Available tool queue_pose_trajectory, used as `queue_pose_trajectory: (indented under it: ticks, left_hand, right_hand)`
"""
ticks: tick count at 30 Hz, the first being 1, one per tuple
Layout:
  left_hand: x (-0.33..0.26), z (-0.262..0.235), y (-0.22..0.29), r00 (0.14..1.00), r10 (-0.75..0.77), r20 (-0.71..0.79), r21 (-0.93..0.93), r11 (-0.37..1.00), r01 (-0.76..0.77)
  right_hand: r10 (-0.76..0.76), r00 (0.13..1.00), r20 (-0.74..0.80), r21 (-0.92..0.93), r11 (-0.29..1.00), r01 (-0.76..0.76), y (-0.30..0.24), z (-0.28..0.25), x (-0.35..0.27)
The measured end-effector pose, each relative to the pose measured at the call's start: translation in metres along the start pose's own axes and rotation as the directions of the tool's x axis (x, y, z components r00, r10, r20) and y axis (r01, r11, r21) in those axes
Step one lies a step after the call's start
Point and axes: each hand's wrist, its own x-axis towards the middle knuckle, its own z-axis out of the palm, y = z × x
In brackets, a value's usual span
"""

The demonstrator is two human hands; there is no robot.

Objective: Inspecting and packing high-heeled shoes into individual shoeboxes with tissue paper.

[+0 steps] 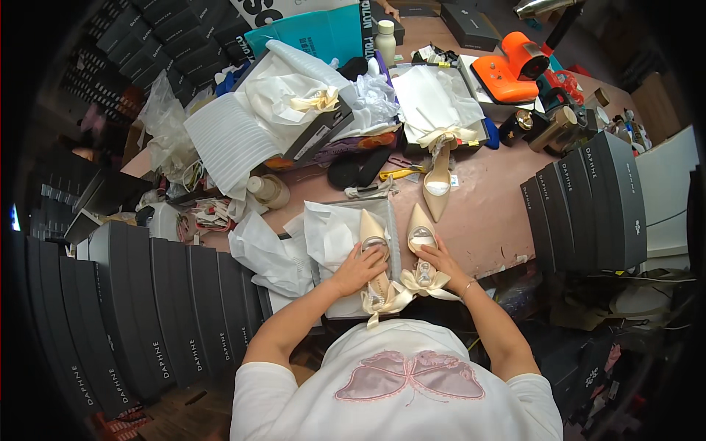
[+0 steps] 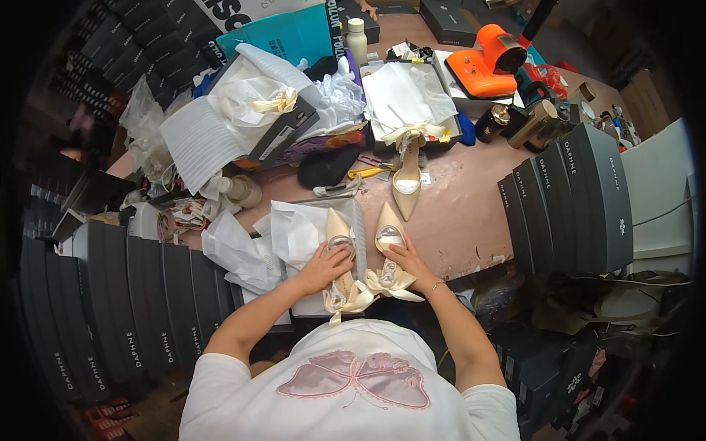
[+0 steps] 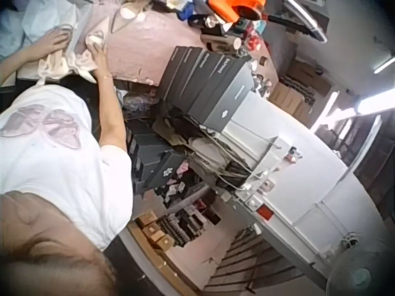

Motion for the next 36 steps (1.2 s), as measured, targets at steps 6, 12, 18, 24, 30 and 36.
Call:
queue_pose_trajectory:
  ticks: [6, 12, 18, 24, 30, 36]
  left_hand:
    - [-0.006, -0.127, 0.026, 0.946, -0.273, -0.173, -0.606, 0.787, 0.117]
    - [-0.033, -0.153, 0.045, 0.93, -0.356, 0.087, -0.989, -0.147, 0.037]
    - [-0.071, -0.141, 0.057, 0.907, -0.398, 0.135, -0.985, -0.157, 0.077]
    - [-0.086, -0.14, 0.073, 0.884, -0.46, 0.087, -0.994, 0.018, 0.108]
    - [-0.071, -0.14, 0.103, 0.876, -0.483, -0.016, -0.989, 0.135, 0.056]
    - [-0.048, -0.137, 0.142, 0.813, -0.575, 0.095, -0.995, -0.042, 0.087]
  right_hand:
    - [0.305, 0.927, -0.218, 0.484, 0.859, -0.168, -0.083, -0.089, 0.004]
    - [0.181, 0.974, 0.136, 0.653, 0.723, -0.225, -0.17, -0.106, 0.047]
    - [0.149, 0.983, 0.11, 0.795, 0.581, -0.177, -0.2, -0.062, 0.048]
    - [0.128, 0.985, 0.118, 0.746, 0.643, -0.174, -0.188, -0.042, 0.034]
    - [0.08, 0.969, 0.235, 0.772, 0.59, -0.236, -0.172, -0.06, 0.016]
    - [0.023, 0.982, 0.188, 0.822, 0.543, -0.17, -0.16, -0.074, 0.0]
